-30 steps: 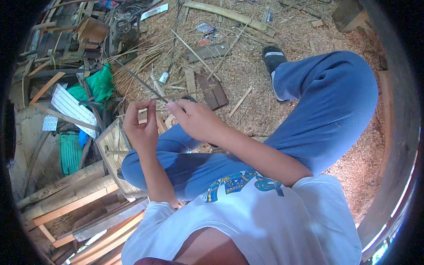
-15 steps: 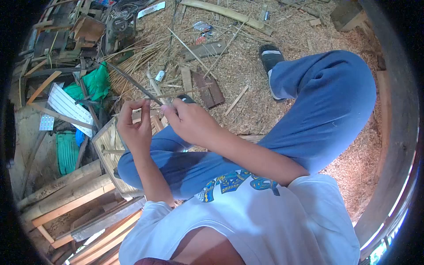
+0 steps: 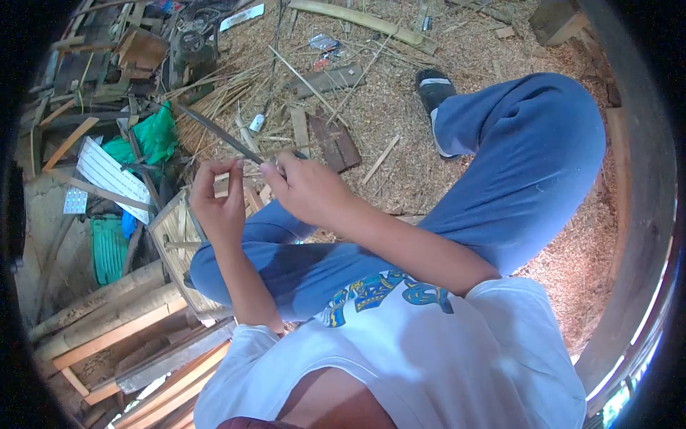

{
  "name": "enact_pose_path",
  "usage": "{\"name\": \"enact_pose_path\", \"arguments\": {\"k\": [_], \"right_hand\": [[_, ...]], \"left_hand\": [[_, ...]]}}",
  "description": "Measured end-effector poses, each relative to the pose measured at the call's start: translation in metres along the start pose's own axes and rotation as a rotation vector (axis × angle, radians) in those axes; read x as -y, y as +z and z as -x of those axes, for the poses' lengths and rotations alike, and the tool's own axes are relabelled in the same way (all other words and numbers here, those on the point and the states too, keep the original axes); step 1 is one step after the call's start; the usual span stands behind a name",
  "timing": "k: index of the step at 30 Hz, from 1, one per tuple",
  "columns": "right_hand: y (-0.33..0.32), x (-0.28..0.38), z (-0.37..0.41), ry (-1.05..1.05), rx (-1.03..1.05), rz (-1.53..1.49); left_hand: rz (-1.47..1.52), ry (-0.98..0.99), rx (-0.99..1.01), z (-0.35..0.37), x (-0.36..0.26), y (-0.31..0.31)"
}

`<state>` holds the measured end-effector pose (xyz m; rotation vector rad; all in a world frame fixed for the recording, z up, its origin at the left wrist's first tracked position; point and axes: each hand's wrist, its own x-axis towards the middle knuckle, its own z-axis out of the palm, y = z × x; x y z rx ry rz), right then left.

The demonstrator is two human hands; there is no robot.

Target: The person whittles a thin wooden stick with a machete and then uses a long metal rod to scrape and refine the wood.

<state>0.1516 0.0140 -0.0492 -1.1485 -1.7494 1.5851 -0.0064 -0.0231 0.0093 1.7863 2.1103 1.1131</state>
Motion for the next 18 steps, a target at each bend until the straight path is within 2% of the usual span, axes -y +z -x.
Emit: {"name": "enact_pose_path", "arguments": {"k": [3, 6, 9, 14, 18], "right_hand": [[-0.001, 0.005, 0.006, -0.041, -0.001, -0.011], [0.011, -0.023, -0.003, 0.1, 0.05, 0.093], [0.019, -0.071, -0.018, 0.29, 0.105, 0.3], [0.027, -0.147, -0.028, 0.53, 0.117, 0.332], [0.022, -0.116, -0.035, 0.528, 0.127, 0.198]], "left_hand": [[-0.001, 0.024, -0.01, 0.002, 0.002, 0.001], [-0.071, -0.105, 0.024, 0.003, -0.004, -0.008], [-0.069, -0.083, 0.025, -0.003, -0.002, -0.014], [-0.036, -0.087, 0.048, -0.007, -0.001, -0.013], [0.007, -0.102, 0.023, -0.008, 0.011, -0.014]]}}
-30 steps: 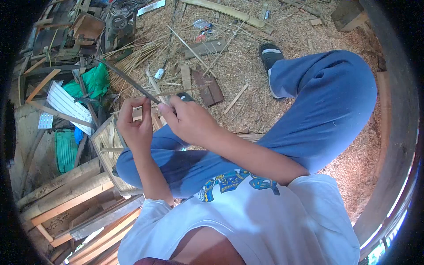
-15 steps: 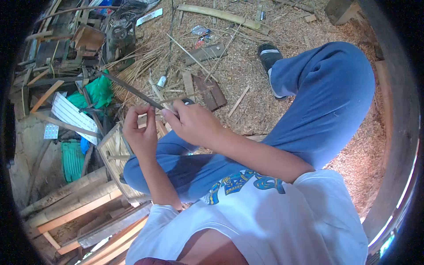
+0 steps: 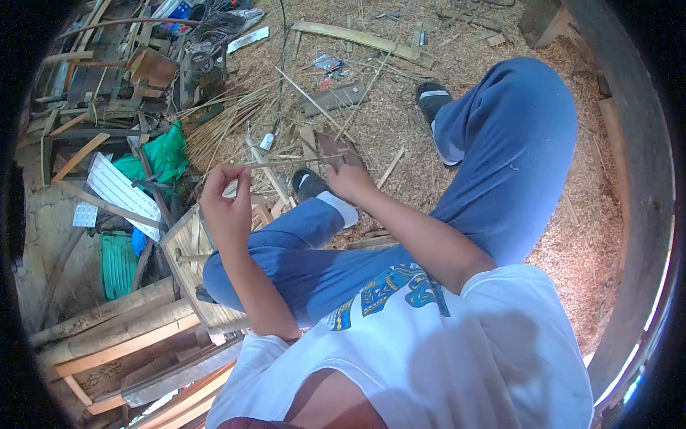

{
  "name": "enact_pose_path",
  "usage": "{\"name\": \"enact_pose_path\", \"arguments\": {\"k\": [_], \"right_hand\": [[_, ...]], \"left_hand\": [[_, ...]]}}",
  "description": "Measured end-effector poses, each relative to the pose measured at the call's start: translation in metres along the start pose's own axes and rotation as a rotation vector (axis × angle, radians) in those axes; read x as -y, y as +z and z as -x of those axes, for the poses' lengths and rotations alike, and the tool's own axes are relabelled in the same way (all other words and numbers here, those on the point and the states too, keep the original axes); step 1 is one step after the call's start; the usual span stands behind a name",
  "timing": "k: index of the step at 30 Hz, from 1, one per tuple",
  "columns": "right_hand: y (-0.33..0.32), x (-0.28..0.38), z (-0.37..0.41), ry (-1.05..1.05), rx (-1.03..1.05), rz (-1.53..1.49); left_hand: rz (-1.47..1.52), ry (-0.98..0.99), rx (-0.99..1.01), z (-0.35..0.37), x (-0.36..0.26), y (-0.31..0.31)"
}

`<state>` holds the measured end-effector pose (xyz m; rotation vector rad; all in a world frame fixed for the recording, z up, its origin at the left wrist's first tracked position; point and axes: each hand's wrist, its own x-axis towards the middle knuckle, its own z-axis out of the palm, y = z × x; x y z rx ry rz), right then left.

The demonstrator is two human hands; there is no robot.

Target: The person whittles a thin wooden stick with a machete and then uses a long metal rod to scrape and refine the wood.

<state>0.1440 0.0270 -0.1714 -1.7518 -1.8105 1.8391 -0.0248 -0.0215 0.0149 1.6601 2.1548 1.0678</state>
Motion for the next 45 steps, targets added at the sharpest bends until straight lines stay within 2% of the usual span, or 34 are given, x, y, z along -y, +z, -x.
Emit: {"name": "enact_pose_path", "arguments": {"k": [3, 6, 8, 12, 15, 18, 21, 24, 25, 28, 31, 34, 37, 40, 42, 45], "right_hand": [[-0.004, 0.043, 0.021, -0.144, -0.012, -0.086], [-0.01, 0.074, 0.051, -0.408, -0.009, -0.126], [-0.014, 0.084, 0.076, -0.454, -0.04, -0.141], [-0.019, 0.075, 0.084, -0.45, -0.048, -0.132], [-0.031, 0.068, 0.089, -0.627, -0.105, -0.117], [-0.039, 0.073, 0.087, -0.763, -0.117, -0.269], [-0.032, 0.058, 0.069, -0.584, -0.175, -0.244], [-0.034, 0.049, 0.059, -0.343, -0.177, -0.095], [-0.036, 0.048, 0.061, -0.333, -0.148, -0.125], [-0.041, 0.055, 0.071, -0.482, -0.155, -0.111], [-0.034, 0.057, 0.069, -0.776, -0.162, -0.406], [-0.027, 0.052, 0.074, -0.408, 0.119, -0.561], [-0.013, 0.036, 0.063, -0.122, 0.006, -0.697], [-0.032, 0.036, 0.058, -0.069, 0.184, -0.709], [-0.035, 0.049, 0.075, -0.195, 0.032, -0.578], [-0.059, 0.083, 0.123, -0.341, -0.024, -0.491]], "left_hand": [[0.032, -0.022, -0.039, 0.003, 0.008, -0.003], [0.052, -0.014, -0.078, 0.006, 0.015, -0.005], [0.061, -0.015, -0.101, 0.011, 0.018, -0.004], [0.088, -0.013, -0.127, 0.012, 0.025, 0.002], [0.046, 0.003, -0.137, 0.01, 0.024, 0.002], [0.012, 0.002, -0.174, 0.009, 0.019, 0.003], [0.033, -0.04, -0.233, 0.004, 0.019, 0.01], [0.022, -0.041, -0.272, 0.001, 0.024, 0.014], [0.01, -0.032, -0.279, -0.001, 0.026, 0.015], [0.049, -0.08, -0.283, -0.006, 0.029, 0.015], [0.017, -0.12, -0.253, -0.007, 0.021, 0.01], [0.127, -0.165, -0.221, -0.007, 0.014, 0.008], [0.257, -0.204, -0.162, -0.01, 0.015, 0.006], [0.298, -0.192, -0.074, -0.01, 0.014, 0.003], [0.274, -0.202, -0.057, -0.01, 0.01, 0.001], [0.277, -0.208, -0.051, -0.011, 0.014, 0.001]]}}
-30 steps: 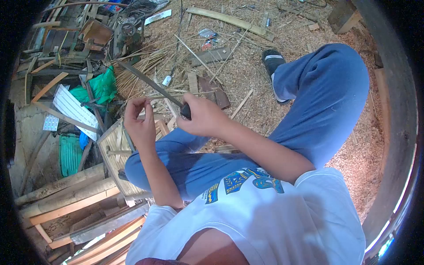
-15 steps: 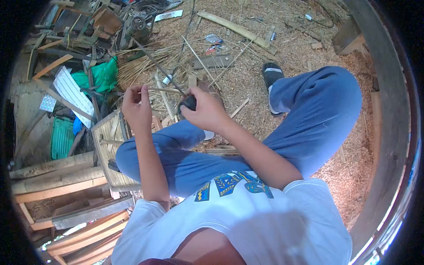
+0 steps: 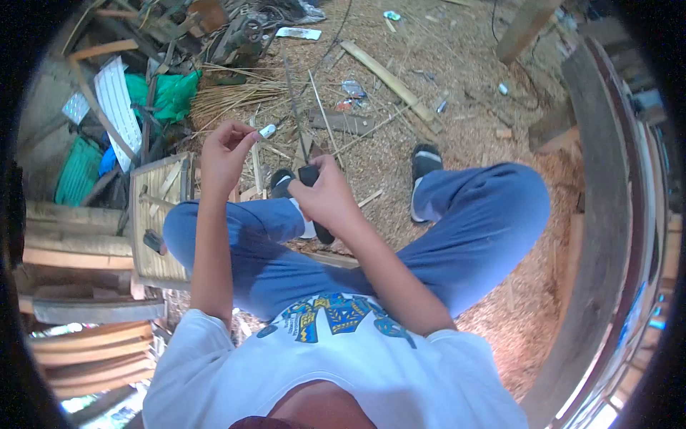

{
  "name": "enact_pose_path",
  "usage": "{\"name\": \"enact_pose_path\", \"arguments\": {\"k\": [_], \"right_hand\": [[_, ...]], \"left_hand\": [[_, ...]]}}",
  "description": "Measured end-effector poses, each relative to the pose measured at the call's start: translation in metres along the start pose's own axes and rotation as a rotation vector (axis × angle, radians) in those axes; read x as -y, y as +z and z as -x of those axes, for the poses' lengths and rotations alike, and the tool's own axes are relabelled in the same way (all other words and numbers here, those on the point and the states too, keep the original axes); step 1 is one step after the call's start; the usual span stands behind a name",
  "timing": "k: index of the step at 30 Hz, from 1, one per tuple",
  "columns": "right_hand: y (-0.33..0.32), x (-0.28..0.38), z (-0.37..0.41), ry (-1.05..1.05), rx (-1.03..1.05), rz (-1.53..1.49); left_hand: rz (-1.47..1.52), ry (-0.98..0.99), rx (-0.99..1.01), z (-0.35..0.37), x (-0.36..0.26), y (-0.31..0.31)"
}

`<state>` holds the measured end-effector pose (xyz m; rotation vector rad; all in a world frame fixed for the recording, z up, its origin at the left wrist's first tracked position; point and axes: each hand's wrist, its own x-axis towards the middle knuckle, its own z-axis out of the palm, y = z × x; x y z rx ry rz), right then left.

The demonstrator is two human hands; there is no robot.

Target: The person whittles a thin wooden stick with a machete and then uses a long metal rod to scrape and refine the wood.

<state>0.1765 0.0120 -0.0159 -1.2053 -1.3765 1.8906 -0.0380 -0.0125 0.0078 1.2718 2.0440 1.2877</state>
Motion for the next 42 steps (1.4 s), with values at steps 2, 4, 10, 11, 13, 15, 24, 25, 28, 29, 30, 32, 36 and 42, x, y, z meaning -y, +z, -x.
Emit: {"name": "enact_pose_path", "arguments": {"k": [2, 4, 10, 11, 13, 15, 24, 25, 28, 29, 30, 32, 36, 42], "right_hand": [[-0.001, 0.002, 0.011, -0.001, 0.086, -0.212], [0.001, -0.015, 0.018, 0.185, 0.142, -0.412], [-0.007, -0.059, 0.023, 0.422, 0.12, -0.199], [-0.004, -0.059, 0.026, 0.32, 0.115, -0.146], [0.003, -0.056, 0.03, 0.11, 0.102, -0.044], [0.006, -0.058, 0.032, 0.07, 0.183, -0.14], [0.004, -0.062, 0.031, 0.015, 0.156, -0.05], [0.003, -0.057, 0.031, 0.026, 0.175, -0.035], [0.005, -0.061, 0.029, -0.015, 0.147, 0.019], [0.005, -0.064, 0.029, -0.041, 0.121, 0.039], [0.005, -0.065, 0.03, -0.034, 0.104, 0.061], [0.008, -0.069, 0.029, -0.193, 0.041, 0.134], [0.0, -0.067, 0.031, -0.194, 0.114, 0.284], [0.0, -0.071, 0.032, -0.126, 0.158, 0.252]], "left_hand": [[0.046, -0.005, -0.01, 0.004, 0.006, 0.002], [0.129, -0.007, -0.038, 0.007, 0.011, 0.007], [0.32, -0.028, -0.039, 0.015, 0.023, 0.015], [0.356, -0.07, -0.043, 0.019, 0.022, 0.016], [0.426, -0.146, -0.051, 0.031, 0.008, 0.016], [0.483, -0.175, -0.056, 0.037, 0.015, 0.015], [0.091, -0.068, 0.028, 0.036, -0.009, 0.014], [0.044, -0.043, 0.047, 0.039, -0.011, 0.014], [0.107, -0.036, 0.025, 0.045, -0.009, 0.02], [0.126, -0.08, 0.008, 0.047, -0.009, 0.023], [0.144, -0.123, -0.01, 0.051, -0.01, 0.026], [0.225, -0.184, -0.036, 0.058, -0.008, 0.028], [0.328, -0.209, -0.081, 0.078, 0.002, 0.029], [0.356, -0.251, -0.119, 0.094, 0.004, 0.023]]}}
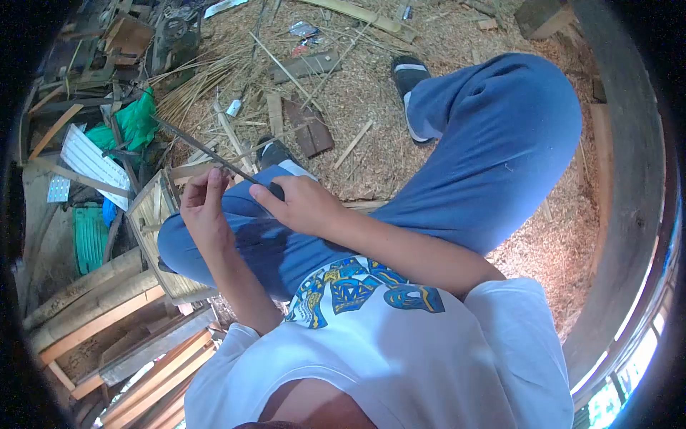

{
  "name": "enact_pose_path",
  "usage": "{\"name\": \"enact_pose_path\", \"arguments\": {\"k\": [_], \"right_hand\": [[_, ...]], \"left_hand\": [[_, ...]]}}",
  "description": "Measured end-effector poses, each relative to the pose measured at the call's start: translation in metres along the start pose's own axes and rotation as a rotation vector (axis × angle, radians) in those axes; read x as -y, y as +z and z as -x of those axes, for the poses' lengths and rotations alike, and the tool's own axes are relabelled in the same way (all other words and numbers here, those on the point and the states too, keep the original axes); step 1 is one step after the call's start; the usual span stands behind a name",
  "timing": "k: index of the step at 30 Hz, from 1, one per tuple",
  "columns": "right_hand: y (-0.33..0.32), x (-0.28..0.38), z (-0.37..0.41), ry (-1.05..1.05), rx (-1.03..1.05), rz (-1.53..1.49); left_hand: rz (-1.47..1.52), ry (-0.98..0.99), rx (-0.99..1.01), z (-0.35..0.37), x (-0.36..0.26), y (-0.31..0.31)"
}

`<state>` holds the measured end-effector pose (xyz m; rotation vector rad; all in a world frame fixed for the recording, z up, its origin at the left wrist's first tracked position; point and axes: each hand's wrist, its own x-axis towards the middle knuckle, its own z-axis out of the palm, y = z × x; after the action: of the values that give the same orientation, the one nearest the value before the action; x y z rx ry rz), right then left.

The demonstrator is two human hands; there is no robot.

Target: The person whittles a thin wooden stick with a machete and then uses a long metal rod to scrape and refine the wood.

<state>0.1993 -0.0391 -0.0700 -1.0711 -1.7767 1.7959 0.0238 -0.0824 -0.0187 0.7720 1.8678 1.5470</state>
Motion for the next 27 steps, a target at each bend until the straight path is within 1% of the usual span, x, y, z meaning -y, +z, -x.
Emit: {"name": "enact_pose_path", "arguments": {"k": [1, 4, 7, 10, 12, 15, 16, 18, 19, 20, 22, 23, 26, 27], "right_hand": [[0.001, -0.002, 0.001, 0.02, 0.006, -0.013], [0.0, -0.003, 0.003, -0.034, -0.026, -0.031], [-0.011, 0.004, 0.002, 0.049, 0.06, 0.034], [-0.01, 0.005, 0.003, -0.021, 0.024, -0.001], [-0.006, -0.006, -0.002, -0.032, 0.016, -0.011], [-0.001, -0.011, -0.003, -0.015, 0.018, -0.033], [-0.002, -0.008, -0.004, -0.008, 0.014, -0.039], [-0.007, -0.002, -0.006, -0.062, -0.016, -0.002], [-0.007, 0.0, -0.003, -0.083, -0.025, 0.017], [-0.004, -0.009, -0.007, -0.002, -0.003, 0.039], [-0.01, -0.002, -0.005, 0.009, 0.014, -0.014], [-0.013, 0.0, -0.004, 0.017, 0.013, -0.045], [-0.014, -0.005, -0.001, -0.059, -0.007, -0.031], [-0.011, -0.006, 0.0, -0.042, -0.013, -0.028]], "left_hand": [[-0.022, 0.002, -0.005, 0.003, 0.0, 0.0], [-0.076, 0.02, -0.021, 0.006, -0.002, 0.002], [-0.117, 0.034, -0.036, 0.013, -0.006, 0.009], [-0.153, 0.051, -0.035, 0.015, -0.009, 0.013], [-0.187, 0.071, -0.035, 0.018, -0.008, 0.014], [-0.367, 0.163, -0.069, 0.018, -0.008, 0.013], [-0.359, 0.158, -0.052, 0.019, -0.009, 0.015], [-0.349, 0.15, -0.021, 0.022, -0.009, 0.019], [-0.353, 0.159, -0.039, 0.025, -0.009, 0.022], [-0.354, 0.172, -0.055, 0.028, -0.011, 0.026], [-0.32, 0.197, -0.049, 0.026, -0.011, 0.027], [-0.292, 0.177, -0.041, 0.024, -0.009, 0.027], [-0.232, 0.128, -0.02, 0.022, -0.006, 0.026], [-0.229, 0.127, -0.02, 0.023, -0.005, 0.024]]}}
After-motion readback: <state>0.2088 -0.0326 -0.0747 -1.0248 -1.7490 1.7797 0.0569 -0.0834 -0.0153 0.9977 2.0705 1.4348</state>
